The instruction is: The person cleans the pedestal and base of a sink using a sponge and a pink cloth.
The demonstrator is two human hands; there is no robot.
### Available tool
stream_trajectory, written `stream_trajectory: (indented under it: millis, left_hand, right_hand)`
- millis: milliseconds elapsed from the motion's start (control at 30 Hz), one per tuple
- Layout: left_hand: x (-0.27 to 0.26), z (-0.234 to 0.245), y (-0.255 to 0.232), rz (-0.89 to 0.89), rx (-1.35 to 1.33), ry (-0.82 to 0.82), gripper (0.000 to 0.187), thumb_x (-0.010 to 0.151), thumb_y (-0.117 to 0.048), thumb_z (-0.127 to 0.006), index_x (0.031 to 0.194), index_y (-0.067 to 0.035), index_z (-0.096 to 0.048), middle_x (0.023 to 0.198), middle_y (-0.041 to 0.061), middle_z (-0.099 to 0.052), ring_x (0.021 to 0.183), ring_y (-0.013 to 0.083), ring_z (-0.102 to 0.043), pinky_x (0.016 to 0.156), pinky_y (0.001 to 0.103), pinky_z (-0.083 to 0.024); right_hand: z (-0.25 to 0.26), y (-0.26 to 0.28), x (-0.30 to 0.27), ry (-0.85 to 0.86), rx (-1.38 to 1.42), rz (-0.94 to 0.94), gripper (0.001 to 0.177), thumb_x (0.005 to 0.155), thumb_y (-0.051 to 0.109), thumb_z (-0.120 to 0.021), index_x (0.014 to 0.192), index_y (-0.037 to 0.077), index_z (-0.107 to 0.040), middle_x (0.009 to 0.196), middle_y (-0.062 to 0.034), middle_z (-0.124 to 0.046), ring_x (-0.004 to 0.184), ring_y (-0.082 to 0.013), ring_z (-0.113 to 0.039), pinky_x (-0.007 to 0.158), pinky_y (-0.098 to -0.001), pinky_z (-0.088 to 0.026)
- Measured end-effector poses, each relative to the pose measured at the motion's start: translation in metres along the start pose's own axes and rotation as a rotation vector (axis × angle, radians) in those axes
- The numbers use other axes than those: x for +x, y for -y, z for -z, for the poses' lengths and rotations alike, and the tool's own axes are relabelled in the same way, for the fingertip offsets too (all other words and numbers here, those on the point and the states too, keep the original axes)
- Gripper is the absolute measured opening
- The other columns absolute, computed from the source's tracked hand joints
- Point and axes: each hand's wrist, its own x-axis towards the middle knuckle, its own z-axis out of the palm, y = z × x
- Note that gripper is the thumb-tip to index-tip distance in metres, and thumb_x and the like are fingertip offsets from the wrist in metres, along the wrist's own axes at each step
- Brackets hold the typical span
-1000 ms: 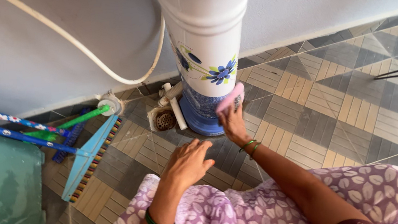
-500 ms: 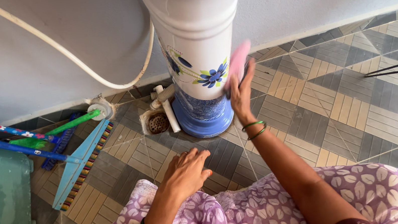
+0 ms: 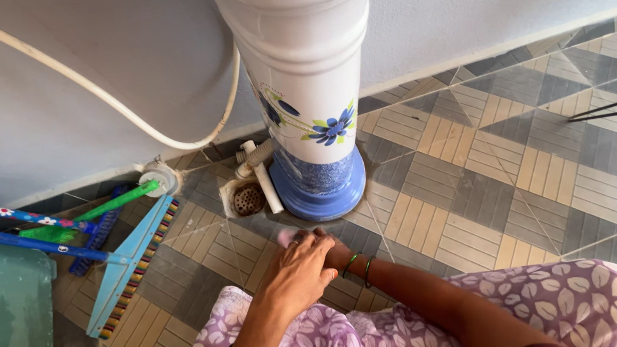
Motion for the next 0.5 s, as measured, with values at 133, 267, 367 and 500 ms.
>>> stream_trajectory:
  millis: [133,267,367,500]
  left_hand:
    - [0.009,-0.022,0.022,0.029,-0.091,0.006,0.061,0.100,-0.032,-0.058,0.153,-0.015,-0.035,0.164,0.018,-0.024,0.153,0.0333,-0.022,0.125,0.049,-0.017]
    - [0.008,-0.024,0.038,0.086,-0.146,0.019,0.063,0.099,-0.031,-0.057,0.155,-0.016,-0.032,0.166,0.016,-0.019,0.155,0.0313,-0.017,0.125,0.049,-0.016]
    - [0.003,-0.012,0.034,0.081,-0.105,-0.003,0.060,0.099,-0.034,-0.057,0.153,-0.017,-0.036,0.164,0.017,-0.024,0.153,0.0326,-0.022,0.125,0.048,-0.020]
    - [0.002,-0.004,0.025,0.016,-0.052,-0.045,0.059,0.098,-0.036,-0.058,0.151,-0.017,-0.039,0.161,0.017,-0.031,0.150,0.0339,-0.030,0.123,0.049,-0.023]
  right_hand:
    - [0.034,-0.063,-0.002,-0.270,0.018,-0.219,0.020,0.087,0.016,-0.064,0.103,0.005,-0.066,0.098,-0.0216,-0.072,0.085,-0.0373,-0.071,0.073,-0.0485,-0.059]
    - [0.096,-0.157,-0.036,-0.661,0.251,-0.926,0.033,0.102,0.026,-0.059,0.127,0.004,-0.054,0.108,-0.0304,-0.066,0.093,-0.0445,-0.069,0.077,-0.0529,-0.058]
    - [0.114,-0.174,-0.046,-0.976,0.288,-0.917,0.049,0.091,0.027,-0.069,0.135,0.012,-0.053,0.120,-0.0272,-0.065,0.100,-0.0466,-0.066,0.085,-0.0547,-0.055]
    - [0.106,-0.149,-0.019,-0.658,0.049,-0.517,0.072,0.074,0.024,-0.079,0.138,0.010,-0.049,0.134,-0.0314,-0.057,0.108,-0.0489,-0.061,0.083,-0.0543,-0.053]
